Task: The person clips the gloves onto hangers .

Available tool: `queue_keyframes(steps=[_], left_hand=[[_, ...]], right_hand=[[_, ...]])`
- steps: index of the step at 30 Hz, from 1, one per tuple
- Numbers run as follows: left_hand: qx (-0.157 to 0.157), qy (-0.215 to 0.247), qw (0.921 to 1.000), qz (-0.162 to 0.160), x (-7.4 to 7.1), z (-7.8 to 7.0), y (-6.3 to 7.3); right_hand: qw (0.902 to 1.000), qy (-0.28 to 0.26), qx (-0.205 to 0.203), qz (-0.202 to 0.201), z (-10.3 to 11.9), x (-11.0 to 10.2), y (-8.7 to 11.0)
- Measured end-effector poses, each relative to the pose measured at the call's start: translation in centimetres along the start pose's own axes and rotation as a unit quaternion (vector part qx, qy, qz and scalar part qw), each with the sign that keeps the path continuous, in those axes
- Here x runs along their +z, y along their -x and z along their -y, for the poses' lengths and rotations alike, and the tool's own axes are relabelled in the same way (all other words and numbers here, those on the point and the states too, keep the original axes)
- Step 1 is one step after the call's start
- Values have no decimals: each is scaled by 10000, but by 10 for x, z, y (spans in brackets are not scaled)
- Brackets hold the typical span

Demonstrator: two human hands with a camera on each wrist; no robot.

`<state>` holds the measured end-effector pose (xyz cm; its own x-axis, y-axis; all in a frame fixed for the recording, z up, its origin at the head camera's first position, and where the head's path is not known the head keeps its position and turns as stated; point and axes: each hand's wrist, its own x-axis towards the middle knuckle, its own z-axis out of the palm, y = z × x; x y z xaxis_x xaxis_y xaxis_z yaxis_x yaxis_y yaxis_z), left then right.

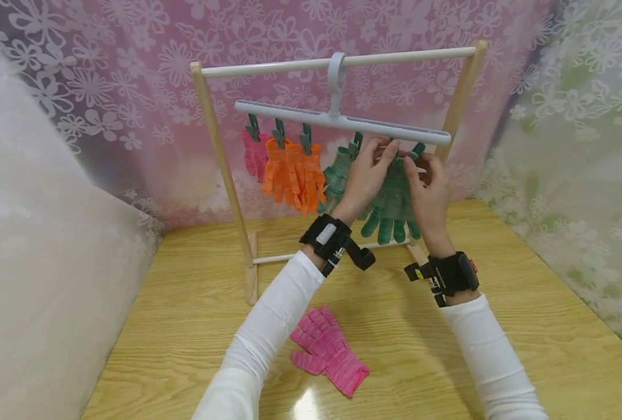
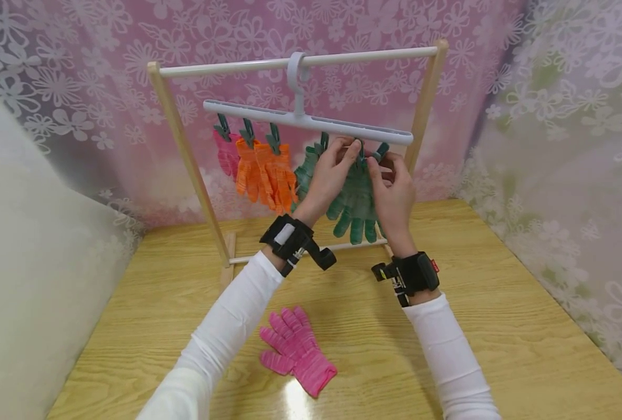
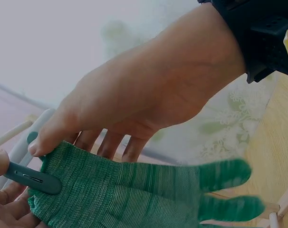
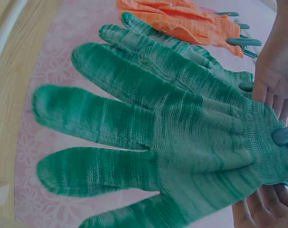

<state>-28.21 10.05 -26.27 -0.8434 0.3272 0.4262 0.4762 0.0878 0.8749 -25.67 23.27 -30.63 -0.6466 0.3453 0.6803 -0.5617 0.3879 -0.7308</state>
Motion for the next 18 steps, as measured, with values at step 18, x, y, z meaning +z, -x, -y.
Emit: queue_keyframes(steps=[18], left_hand=[[1179,-644,9894,-552,-1,17,10]], right_hand=[[9999,-50,91,125,6,-16,16]])
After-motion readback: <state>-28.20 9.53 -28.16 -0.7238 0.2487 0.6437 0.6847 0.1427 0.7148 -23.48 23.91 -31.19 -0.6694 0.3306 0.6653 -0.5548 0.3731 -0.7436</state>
